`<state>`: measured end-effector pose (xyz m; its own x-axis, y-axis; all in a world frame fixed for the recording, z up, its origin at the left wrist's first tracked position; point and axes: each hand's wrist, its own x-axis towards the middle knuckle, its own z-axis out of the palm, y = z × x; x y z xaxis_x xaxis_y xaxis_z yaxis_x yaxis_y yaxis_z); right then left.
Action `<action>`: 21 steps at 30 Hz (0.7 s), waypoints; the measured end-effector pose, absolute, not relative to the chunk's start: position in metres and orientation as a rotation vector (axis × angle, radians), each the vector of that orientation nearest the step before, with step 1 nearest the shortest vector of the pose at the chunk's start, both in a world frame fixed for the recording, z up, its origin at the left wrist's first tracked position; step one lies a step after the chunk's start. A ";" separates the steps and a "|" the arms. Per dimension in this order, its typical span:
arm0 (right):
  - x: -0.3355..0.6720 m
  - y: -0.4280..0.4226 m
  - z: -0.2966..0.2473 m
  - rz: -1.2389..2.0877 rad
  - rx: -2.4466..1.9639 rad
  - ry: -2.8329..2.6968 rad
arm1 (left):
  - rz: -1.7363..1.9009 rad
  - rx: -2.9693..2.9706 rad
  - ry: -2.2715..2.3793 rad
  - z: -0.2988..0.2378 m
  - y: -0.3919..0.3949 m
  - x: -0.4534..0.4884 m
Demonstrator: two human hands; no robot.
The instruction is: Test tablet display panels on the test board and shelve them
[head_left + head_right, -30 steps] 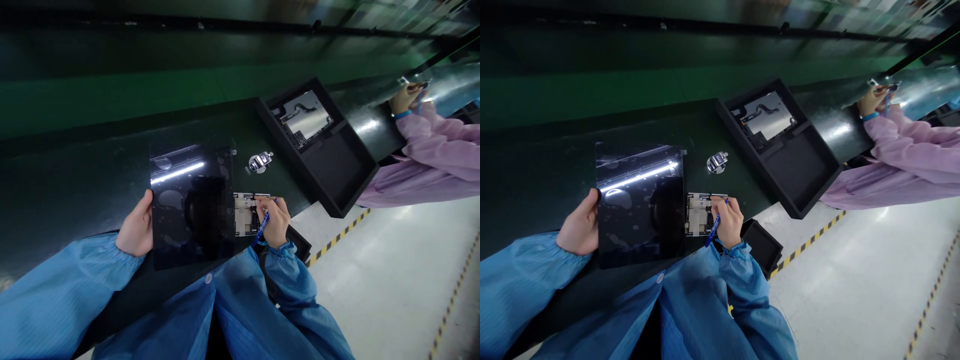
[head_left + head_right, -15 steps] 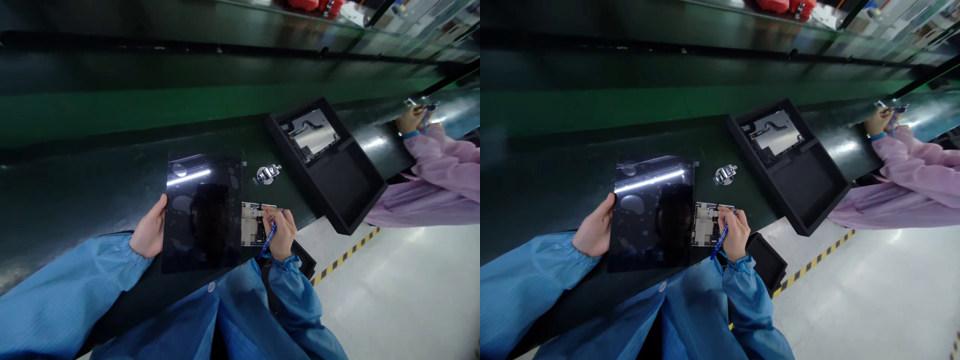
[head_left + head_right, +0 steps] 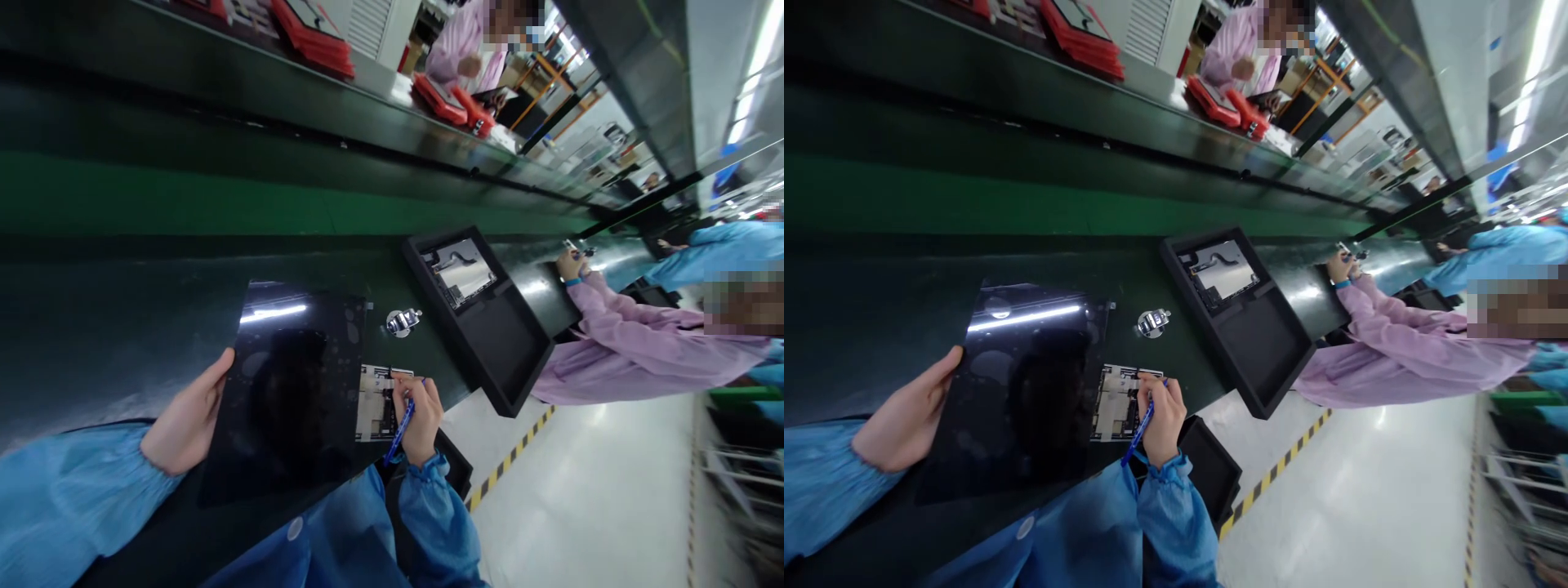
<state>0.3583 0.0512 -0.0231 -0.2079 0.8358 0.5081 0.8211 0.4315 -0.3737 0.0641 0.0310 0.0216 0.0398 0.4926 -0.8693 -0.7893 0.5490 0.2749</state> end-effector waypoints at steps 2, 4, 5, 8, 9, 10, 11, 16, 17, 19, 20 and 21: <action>0.358 0.051 -0.023 0.014 -1.394 -2.028 | 1.006 -0.329 1.163 0.024 0.031 0.065; 0.358 0.050 -0.023 0.007 -1.397 -2.027 | 0.998 -0.339 1.173 0.028 0.032 0.066; 0.358 0.050 -0.024 0.006 -1.398 -2.025 | 0.993 -0.340 1.184 0.030 0.032 0.066; 0.359 0.050 -0.025 0.017 -1.408 -2.024 | 0.991 -0.334 1.203 0.032 0.033 0.067; 0.360 0.050 -0.026 0.021 -1.412 -2.021 | 0.994 -0.330 1.205 0.032 0.033 0.067; 0.360 0.050 -0.026 0.023 -1.412 -2.018 | 0.997 -0.323 1.206 0.032 0.033 0.067; 0.359 0.049 -0.025 0.026 -1.411 -2.016 | 0.996 -0.317 1.203 0.032 0.033 0.067; 0.357 0.050 -0.023 0.040 -1.394 -1.999 | 0.988 -0.314 1.202 0.033 0.032 0.066; 0.356 0.050 -0.022 0.040 -1.392 -2.000 | 0.987 -0.316 1.208 0.033 0.032 0.066; 0.356 0.050 -0.022 0.033 -1.387 -2.003 | 0.983 -0.313 1.217 0.032 0.032 0.066; 0.355 0.050 -0.022 0.030 -1.388 -2.003 | 0.983 -0.311 1.217 0.031 0.032 0.066; 0.355 0.050 -0.021 0.027 -1.390 -2.000 | 0.984 -0.307 1.213 0.031 0.032 0.066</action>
<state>0.3555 0.0504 -0.0215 -0.1879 0.8324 0.5213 0.8180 0.4264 -0.3861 0.0661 0.0320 0.0307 0.0169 0.4683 -0.8834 -0.7681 0.5717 0.2884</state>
